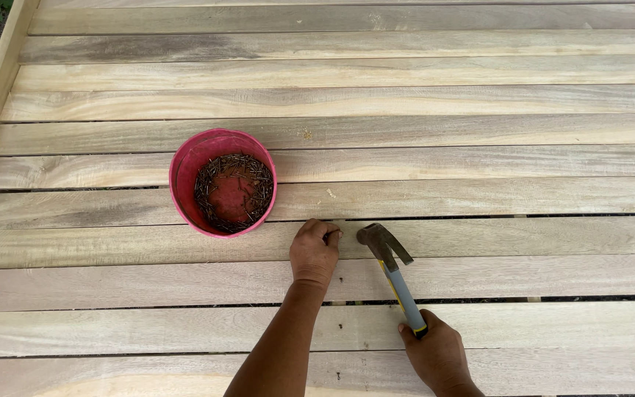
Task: The person hammers nails into wooden planks to assemble a wooden structure. They repeatedly pick nails from a pink bucket and drive them into the wood using a hammer.
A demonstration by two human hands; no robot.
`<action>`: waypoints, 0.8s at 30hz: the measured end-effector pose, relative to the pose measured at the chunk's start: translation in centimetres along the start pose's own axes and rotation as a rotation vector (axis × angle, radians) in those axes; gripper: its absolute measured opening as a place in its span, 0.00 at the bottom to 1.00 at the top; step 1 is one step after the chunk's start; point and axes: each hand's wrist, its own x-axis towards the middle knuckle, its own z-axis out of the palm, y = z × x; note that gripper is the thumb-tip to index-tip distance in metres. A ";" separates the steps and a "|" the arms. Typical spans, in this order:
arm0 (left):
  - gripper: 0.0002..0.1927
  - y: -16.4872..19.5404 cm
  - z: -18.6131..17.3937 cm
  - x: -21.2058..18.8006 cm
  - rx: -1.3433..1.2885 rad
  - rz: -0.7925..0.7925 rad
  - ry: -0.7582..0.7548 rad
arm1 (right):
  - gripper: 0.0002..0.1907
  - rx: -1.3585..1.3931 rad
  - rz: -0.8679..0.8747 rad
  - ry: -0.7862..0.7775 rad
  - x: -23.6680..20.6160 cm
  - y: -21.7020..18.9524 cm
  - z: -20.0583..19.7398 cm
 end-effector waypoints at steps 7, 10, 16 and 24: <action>0.03 -0.1 0.7 -1.0 0.185 0.229 0.013 | 0.21 -0.003 -0.005 0.002 0.2 0.0 0.0; 0.03 -0.4 0.7 -0.7 0.164 0.225 -0.001 | 0.21 -0.004 0.014 -0.021 0.1 -0.1 -0.1; 0.03 -0.8 0.7 -0.2 0.135 0.180 -0.008 | 0.23 0.045 0.056 -0.081 -0.7 -0.8 -0.6; 0.04 -1.0 1.1 0.2 0.170 0.127 -0.075 | 0.22 0.087 0.023 -0.108 -2.4 -1.8 -1.3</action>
